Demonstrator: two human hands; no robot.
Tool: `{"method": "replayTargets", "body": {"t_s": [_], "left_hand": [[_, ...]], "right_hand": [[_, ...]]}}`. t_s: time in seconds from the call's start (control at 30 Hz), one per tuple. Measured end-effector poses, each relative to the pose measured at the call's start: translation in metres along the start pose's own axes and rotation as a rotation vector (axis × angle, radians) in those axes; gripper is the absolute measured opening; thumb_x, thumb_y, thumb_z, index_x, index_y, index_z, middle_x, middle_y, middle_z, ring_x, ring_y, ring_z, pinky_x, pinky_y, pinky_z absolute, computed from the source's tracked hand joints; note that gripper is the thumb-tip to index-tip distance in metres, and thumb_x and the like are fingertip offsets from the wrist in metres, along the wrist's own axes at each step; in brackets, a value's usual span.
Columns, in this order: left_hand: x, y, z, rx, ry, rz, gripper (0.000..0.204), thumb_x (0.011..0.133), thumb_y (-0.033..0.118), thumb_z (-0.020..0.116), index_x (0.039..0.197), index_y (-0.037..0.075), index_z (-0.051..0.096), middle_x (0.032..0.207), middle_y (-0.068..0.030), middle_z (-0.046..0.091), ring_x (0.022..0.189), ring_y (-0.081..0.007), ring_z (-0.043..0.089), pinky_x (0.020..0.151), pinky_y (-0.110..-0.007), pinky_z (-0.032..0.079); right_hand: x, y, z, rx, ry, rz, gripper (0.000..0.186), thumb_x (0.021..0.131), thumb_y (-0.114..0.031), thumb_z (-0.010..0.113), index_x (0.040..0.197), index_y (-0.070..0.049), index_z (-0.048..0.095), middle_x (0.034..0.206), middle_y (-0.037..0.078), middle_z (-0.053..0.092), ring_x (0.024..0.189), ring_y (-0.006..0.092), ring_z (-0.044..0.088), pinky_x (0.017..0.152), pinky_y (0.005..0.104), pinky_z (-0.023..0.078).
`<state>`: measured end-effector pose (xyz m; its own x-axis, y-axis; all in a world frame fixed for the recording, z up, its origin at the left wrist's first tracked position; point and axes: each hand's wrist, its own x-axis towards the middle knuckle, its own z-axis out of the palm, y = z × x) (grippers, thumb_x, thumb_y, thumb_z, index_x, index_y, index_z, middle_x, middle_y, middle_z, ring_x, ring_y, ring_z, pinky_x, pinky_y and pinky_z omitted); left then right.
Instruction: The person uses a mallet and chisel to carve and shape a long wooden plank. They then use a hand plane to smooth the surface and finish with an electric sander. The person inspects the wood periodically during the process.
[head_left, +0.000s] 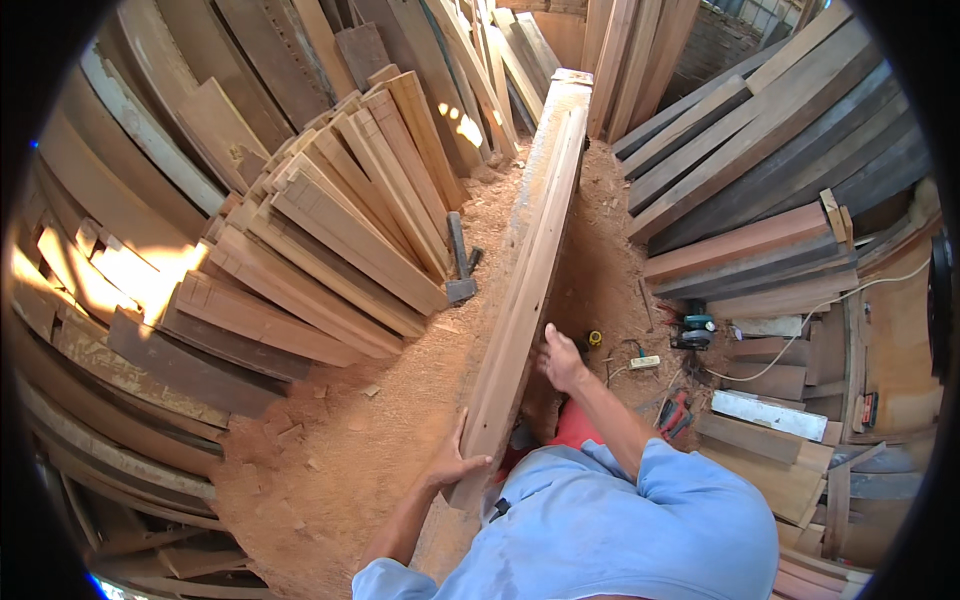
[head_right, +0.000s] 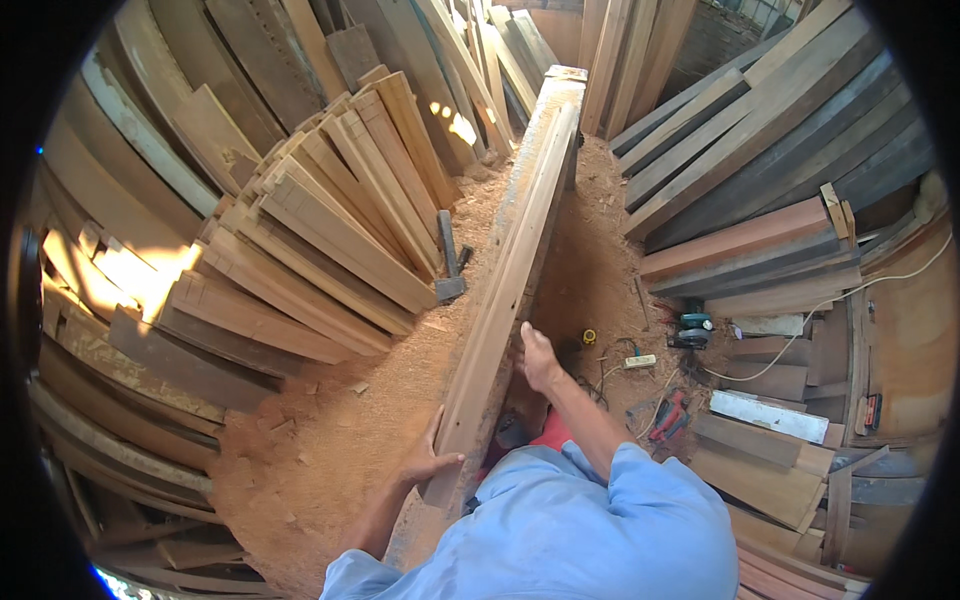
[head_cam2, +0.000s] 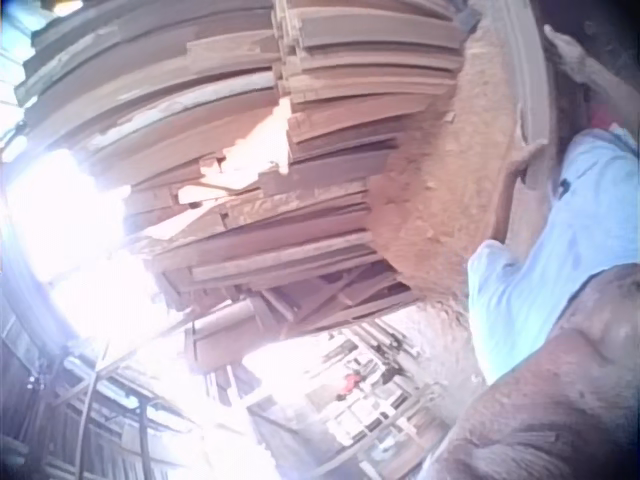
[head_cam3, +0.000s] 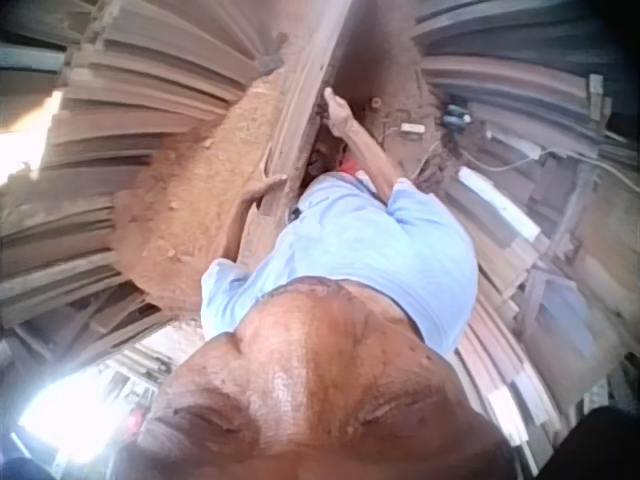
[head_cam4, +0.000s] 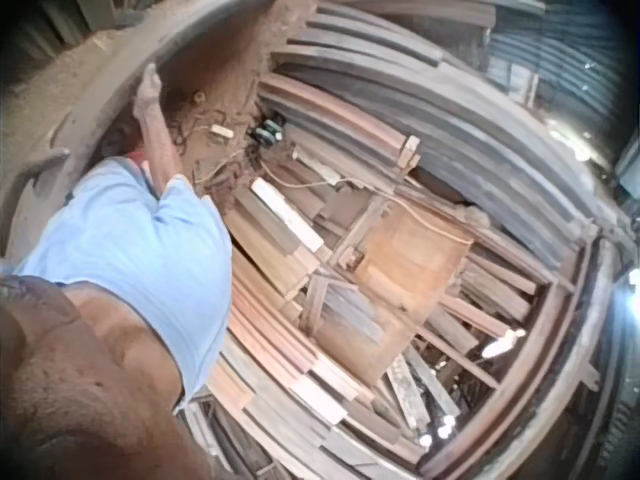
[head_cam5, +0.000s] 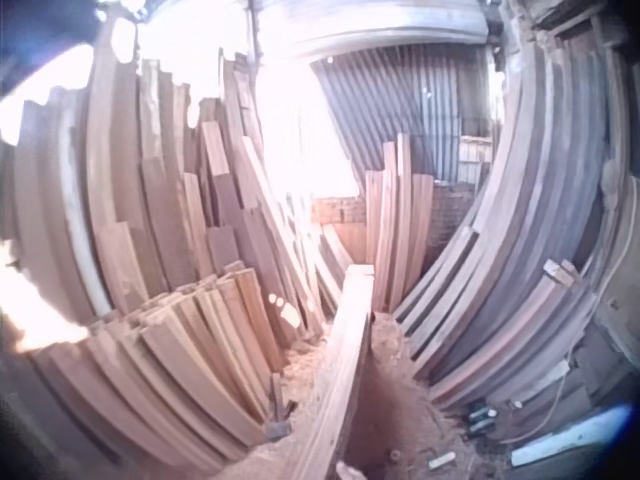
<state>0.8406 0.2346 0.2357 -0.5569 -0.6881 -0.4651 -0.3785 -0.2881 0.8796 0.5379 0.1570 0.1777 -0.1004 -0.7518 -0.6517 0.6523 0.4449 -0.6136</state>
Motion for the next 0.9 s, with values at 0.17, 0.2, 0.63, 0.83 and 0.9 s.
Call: {"method": "replayTargets", "body": {"t_s": [0.17,0.2,0.63,0.83,0.9], "left_hand": [[0.025,-0.022,0.055,0.689,0.134,-0.193,0.137,0.066,0.042,0.086,0.163,0.019,-0.008,0.134,-0.0439,0.039,0.127,-0.0563,0.043,0.111,-0.058,0.035],[0.031,-0.022,0.063,0.7,0.139,-0.243,0.137,0.066,0.041,0.086,0.163,0.019,-0.008,0.133,-0.0435,0.039,0.126,-0.0564,0.043,0.11,-0.059,0.034],[0.195,0.009,0.089,0.943,0.411,-0.189,0.133,0.06,0.03,0.087,0.164,0.019,0.006,0.116,-0.0355,0.045,0.101,-0.0474,0.046,0.094,-0.059,0.037],[0.296,0.048,0.072,0.98,0.453,-0.157,0.132,0.061,0.031,0.087,0.164,0.021,0.005,0.118,-0.0359,0.043,0.103,-0.0478,0.046,0.095,-0.059,0.036],[0.325,0.058,0.064,0.969,0.469,-0.07,0.13,0.063,0.031,0.086,0.164,0.021,0.005,0.128,-0.0394,0.04,0.11,-0.0506,0.045,0.099,-0.061,0.035]], "right_hand": [[0.041,-0.024,-0.001,-0.708,0.247,-0.037,0.049,0.096,-0.032,0.065,0.11,0.015,0.061,0.104,0.019,0.068,0.099,0.0225,0.064,0.079,0.0428,0.053],[0.04,-0.017,-0.004,-0.75,0.288,-0.109,0.054,0.095,-0.032,0.066,0.111,0.019,0.06,0.112,0.026,0.067,0.106,0.0255,0.064,0.084,0.0428,0.053],[0.195,-0.092,-0.069,-1.032,0.14,-0.169,0.071,0.091,-0.029,0.062,0.138,0.021,0.043,0.14,0.041,0.049,0.137,0.0442,0.047,0.113,0.0437,0.039],[0.244,-0.128,-0.093,-0.989,0.13,-0.387,0.071,0.093,-0.036,0.057,0.142,0.014,0.044,0.147,0.035,0.046,0.141,0.0444,0.042,0.119,0.0438,0.032],[0.239,-0.128,-0.118,-0.958,0.171,-0.411,0.063,0.094,-0.035,0.056,0.137,0.01,0.053,0.142,0.03,0.054,0.136,0.0405,0.049,0.115,0.0435,0.039]]}}
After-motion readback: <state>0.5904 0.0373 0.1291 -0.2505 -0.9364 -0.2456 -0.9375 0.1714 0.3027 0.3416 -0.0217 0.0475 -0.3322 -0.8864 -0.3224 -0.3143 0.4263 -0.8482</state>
